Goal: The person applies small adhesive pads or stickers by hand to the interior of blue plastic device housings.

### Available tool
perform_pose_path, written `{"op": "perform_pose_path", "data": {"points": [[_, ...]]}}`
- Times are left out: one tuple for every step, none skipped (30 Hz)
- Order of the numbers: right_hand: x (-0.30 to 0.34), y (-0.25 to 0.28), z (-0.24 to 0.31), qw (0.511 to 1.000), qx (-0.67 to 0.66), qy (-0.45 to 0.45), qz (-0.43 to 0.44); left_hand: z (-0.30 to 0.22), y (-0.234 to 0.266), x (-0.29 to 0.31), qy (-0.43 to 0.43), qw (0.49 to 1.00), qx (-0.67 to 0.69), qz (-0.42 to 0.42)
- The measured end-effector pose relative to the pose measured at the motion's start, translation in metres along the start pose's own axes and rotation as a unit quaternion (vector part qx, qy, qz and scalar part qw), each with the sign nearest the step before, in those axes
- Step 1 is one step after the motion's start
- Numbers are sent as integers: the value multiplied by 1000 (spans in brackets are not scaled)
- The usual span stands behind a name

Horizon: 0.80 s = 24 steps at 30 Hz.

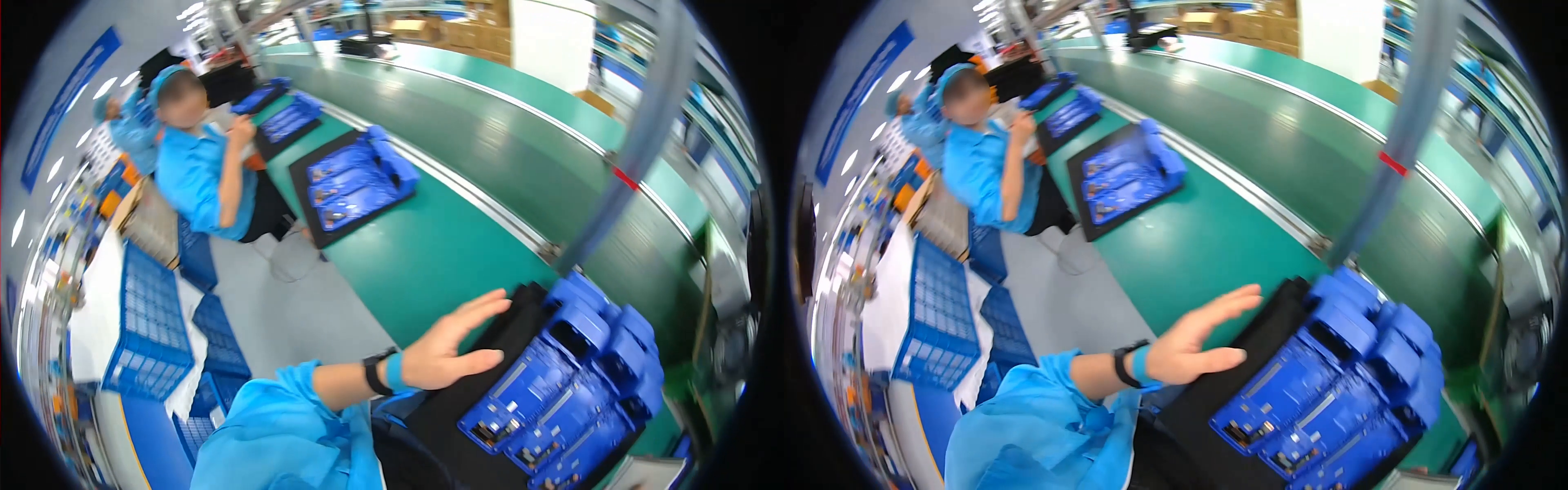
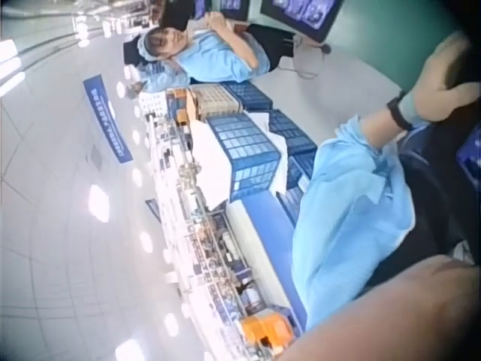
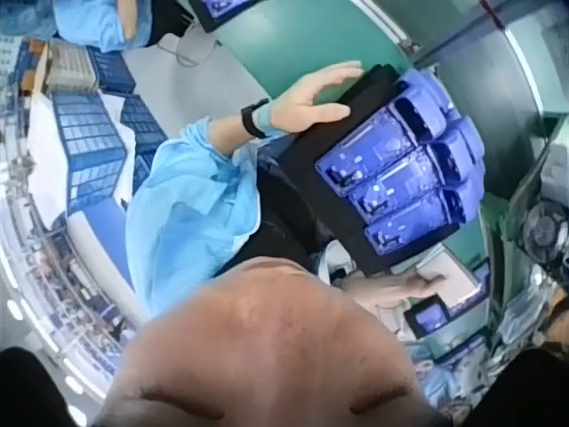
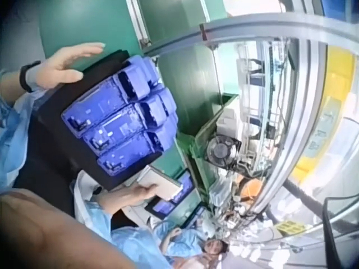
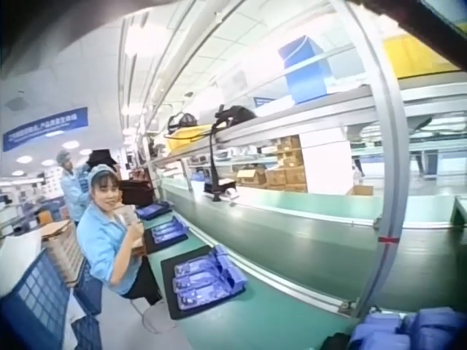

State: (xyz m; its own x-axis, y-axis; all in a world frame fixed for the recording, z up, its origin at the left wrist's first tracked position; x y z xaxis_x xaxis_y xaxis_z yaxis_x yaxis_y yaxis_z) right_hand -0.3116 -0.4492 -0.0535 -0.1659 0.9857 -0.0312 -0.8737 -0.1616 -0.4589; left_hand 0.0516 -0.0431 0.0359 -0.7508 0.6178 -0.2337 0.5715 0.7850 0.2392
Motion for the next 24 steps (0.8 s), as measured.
{"op": "perform_pose_path", "data": {"points": [[-6, -1, -11, 996, -44, -55, 55, -13, -4, -2, -18, 999, 14, 24], [-7, -2, -21, 984, -88, -108, 109, -25, -10, -4, -36, 998, 31, 48], [4, -16, -9, 988, -13, -14, 150, -37, -17, -5, -52, 995, 45, 77], [27, -48, 15, 976, 70, 79, 189, -47, -25, -7, -70, 990, 64, 107], [55, -80, 26, 959, 107, 62, 256, -56, -36, -6, -80, 984, 70, 142], [85, -124, 24, 935, 129, 37, 329, -64, -49, -5, -67, 978, 83, 179], [104, -161, 28, 922, 129, 9, 366, -65, -64, -5, -62, 970, 107, 208], [120, -191, 31, 906, 127, -20, 403, -66, -80, -5, -57, 961, 129, 236], [131, -210, 24, 906, 131, -56, 398, -66, -84, -6, -58, 957, 142, 246], [137, -218, 17, 906, 134, -92, 390, -66, -92, -6, -44, 952, 152, 262], [144, -230, 12, 883, 132, -116, 435, -66, -100, -5, -31, 947, 160, 278], [151, -242, 10, 857, 130, -139, 479, -73, -101, -7, -61, 950, 156, 262], [157, -251, 8, 834, 143, -133, 515, -72, -105, -5, -26, 943, 181, 279], [162, -259, 5, 808, 154, -127, 554, -70, -110, -4, 7, 934, 202, 293], [166, -267, 3, 786, 160, -106, 588, -67, -118, -1, 54, 914, 262, 305], [168, -275, 4, 786, 162, -103, 587, -69, -119, -2, 51, 913, 264, 306], [169, -281, 1, 793, 145, -144, 574, -68, -117, -4, 81, 908, 300, 282], [170, -284, -3, 798, 126, -184, 560, -65, -115, -7, 110, 900, 335, 256], [170, -285, -5, 795, 123, -188, 563, -64, -112, -7, 93, 908, 334, 235], [170, -288, -7, 793, 123, -186, 567, -62, -109, -8, 89, 909, 334, 233], [172, -290, -11, 781, 140, -184, 580, -59, -105, -10, 94, 912, 329, 225], [175, -292, -13, 768, 155, -182, 594, -57, -102, -10, 100, 916, 324, 216], [177, -292, -13, 756, 176, -167, 607, -57, -101, -9, 98, 916, 331, 204], [177, -293, -12, 752, 176, -166, 613, -57, -101, -7, 95, 918, 331, 198]]}}
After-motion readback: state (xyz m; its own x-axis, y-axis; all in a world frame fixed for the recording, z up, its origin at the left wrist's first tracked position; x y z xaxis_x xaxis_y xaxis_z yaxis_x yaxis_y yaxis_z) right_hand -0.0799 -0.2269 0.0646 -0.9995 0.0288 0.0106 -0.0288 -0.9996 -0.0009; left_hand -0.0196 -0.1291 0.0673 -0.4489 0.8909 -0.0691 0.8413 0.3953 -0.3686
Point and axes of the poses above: each hand's wrist, its own x-axis away from the middle knuckle, its own y-axis out of the back of the hand, z = x × y, the point moved 9 cm from there along -x, towards the middle knuckle, and after that the axes turned 4 degrees about y, right-handed, at the moved point
